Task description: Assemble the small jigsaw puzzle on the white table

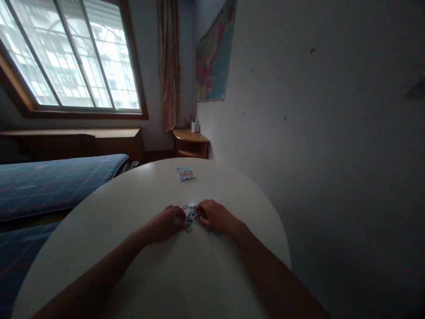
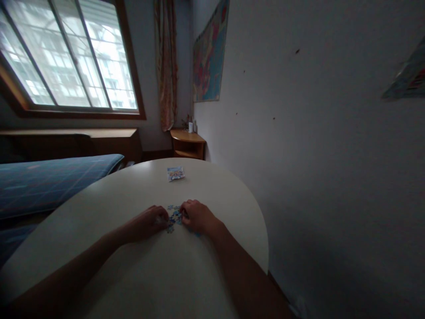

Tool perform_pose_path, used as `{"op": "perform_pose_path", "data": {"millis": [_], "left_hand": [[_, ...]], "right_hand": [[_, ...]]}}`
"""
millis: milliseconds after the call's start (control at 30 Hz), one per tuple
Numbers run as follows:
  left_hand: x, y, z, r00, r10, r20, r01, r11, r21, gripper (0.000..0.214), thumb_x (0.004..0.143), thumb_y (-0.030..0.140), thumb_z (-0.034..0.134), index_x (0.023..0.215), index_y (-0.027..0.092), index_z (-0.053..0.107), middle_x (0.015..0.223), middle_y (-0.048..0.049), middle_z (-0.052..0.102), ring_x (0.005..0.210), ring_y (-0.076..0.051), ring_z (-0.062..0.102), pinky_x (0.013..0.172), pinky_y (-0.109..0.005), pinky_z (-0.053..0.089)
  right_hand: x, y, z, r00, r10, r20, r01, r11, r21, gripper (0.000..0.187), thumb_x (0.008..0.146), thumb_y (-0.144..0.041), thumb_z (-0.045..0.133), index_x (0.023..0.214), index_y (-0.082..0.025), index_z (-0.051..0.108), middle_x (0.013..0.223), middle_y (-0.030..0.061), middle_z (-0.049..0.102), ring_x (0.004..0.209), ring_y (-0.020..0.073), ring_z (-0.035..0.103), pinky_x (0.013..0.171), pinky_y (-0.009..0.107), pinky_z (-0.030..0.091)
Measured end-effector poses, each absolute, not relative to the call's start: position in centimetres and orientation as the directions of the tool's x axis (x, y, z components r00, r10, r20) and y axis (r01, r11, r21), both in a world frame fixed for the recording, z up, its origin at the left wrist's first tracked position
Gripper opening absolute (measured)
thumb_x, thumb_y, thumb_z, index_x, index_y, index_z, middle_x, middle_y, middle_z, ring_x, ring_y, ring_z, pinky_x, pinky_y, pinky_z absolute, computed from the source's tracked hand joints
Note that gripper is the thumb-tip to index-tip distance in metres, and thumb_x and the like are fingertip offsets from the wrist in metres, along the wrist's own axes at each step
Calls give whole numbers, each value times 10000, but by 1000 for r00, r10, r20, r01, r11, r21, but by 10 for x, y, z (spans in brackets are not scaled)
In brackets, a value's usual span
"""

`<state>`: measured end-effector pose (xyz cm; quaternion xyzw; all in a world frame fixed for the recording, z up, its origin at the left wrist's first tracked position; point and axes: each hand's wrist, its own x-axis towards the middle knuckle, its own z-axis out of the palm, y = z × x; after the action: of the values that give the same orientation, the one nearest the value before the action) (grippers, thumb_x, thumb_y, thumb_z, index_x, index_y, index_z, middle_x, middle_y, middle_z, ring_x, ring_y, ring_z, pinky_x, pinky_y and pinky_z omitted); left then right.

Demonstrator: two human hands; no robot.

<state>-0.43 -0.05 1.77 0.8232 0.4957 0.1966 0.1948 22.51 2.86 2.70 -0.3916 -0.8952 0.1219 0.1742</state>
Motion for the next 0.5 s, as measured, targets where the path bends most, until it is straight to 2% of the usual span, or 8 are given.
{"op": "perform_pose_path", "data": {"millis": [133, 300, 367, 500], "left_hand": [[-5, 3, 9, 416, 899, 136, 714, -415, 563, 211, 793, 289, 614, 988, 213, 643, 985, -60, 686, 956, -233, 612, 869, -342, 481], [-4, 7, 2, 456, 878, 145, 640, -436, 633, 259, 810, 299, 610, 1050, 206, 633, 991, -57, 696, 931, -214, 632, 870, -332, 481], [-4, 6, 3, 462, 875, 144, 632, -439, 638, 259, 812, 298, 606, 1052, 207, 637, 984, -59, 698, 931, -215, 633, 876, -337, 484], [-6, 2, 9, 460, 873, 162, 694, -467, 548, 278, 782, 336, 635, 1031, 215, 660, 999, -76, 686, 972, -244, 617, 882, -354, 481]], "right_hand": [[223, 28, 23, -657, 720, 223, 628, 686, -368, 344, 794, -255, 675, 1132, -191, 680, 1129, 108, 658, 1055, 236, 576, 959, 370, 413], [219, 26, 15, -679, 701, 218, 602, 702, -381, 473, 769, -450, 726, 1200, -262, 670, 1277, 101, 604, 1175, 287, 516, 1034, 476, 351], [217, 25, 13, -674, 706, 220, 598, 695, -398, 464, 768, -439, 728, 1194, -264, 669, 1288, 100, 596, 1189, 287, 506, 1032, 476, 354], [215, 24, 13, -667, 718, 202, 594, 675, -438, 373, 762, -394, 740, 1107, -261, 694, 1299, 95, 582, 1206, 281, 499, 1036, 476, 350]]}}
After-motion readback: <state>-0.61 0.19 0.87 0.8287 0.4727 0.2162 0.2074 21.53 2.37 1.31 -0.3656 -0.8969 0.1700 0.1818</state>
